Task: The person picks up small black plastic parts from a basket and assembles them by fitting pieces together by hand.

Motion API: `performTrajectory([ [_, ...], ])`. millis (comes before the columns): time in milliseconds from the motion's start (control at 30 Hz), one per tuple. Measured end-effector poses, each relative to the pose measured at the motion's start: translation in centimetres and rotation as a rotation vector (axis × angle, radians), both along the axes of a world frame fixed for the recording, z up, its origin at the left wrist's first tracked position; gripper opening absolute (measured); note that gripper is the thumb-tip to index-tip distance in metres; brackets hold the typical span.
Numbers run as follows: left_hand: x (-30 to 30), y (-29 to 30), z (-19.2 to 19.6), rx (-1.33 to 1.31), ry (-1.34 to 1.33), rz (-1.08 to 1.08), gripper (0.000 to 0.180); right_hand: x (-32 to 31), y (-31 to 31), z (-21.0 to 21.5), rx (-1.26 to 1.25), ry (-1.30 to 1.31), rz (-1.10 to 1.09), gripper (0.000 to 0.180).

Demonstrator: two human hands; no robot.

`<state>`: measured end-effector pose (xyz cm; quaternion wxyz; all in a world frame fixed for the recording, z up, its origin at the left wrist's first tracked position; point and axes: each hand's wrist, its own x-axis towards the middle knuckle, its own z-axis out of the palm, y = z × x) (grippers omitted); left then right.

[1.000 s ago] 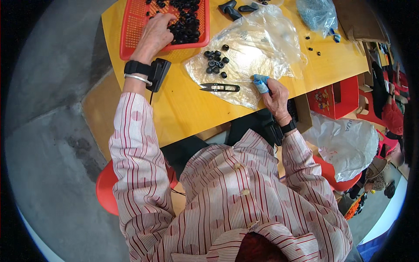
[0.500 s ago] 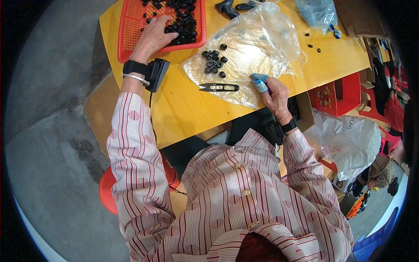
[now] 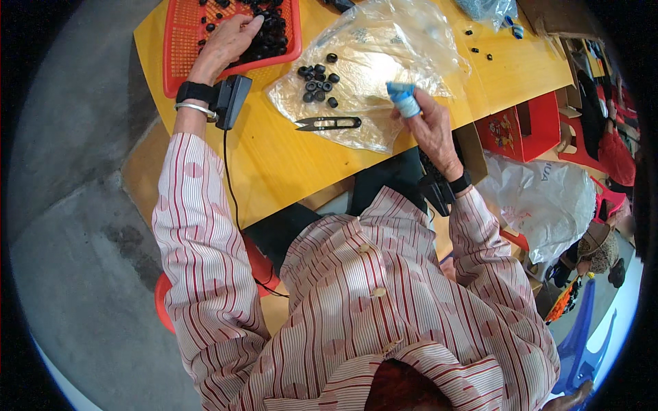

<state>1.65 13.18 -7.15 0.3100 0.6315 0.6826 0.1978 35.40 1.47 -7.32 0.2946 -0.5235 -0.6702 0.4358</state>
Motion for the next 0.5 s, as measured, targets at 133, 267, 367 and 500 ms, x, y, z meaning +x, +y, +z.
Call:
performTrajectory([
  [133, -0.4, 0.2, -0.3, 0.02, -0.004, 0.04, 0.057, -4.7, 2.8, 3.2, -0.023, 0.297, 0.039, 0.035],
  [267, -1.3, 1.7, -2.1, 0.023, 0.088, -0.046, 0.054, -8.8, 6.1, 2.0, 0.178, 0.208, 0.17, 0.034],
  [367, -1.4, 2.6, -2.4, 0.079, 0.167, -0.152, 0.052, -10.4, 7.4, 1.3, 0.396, 0.129, 0.268, 0.033],
  [500, -0.8, 2.2, -2.0, 0.093, 0.157, -0.163, 0.05, -11.5, 7.6, 1.3, 0.529, 0.017, 0.27, 0.029],
])
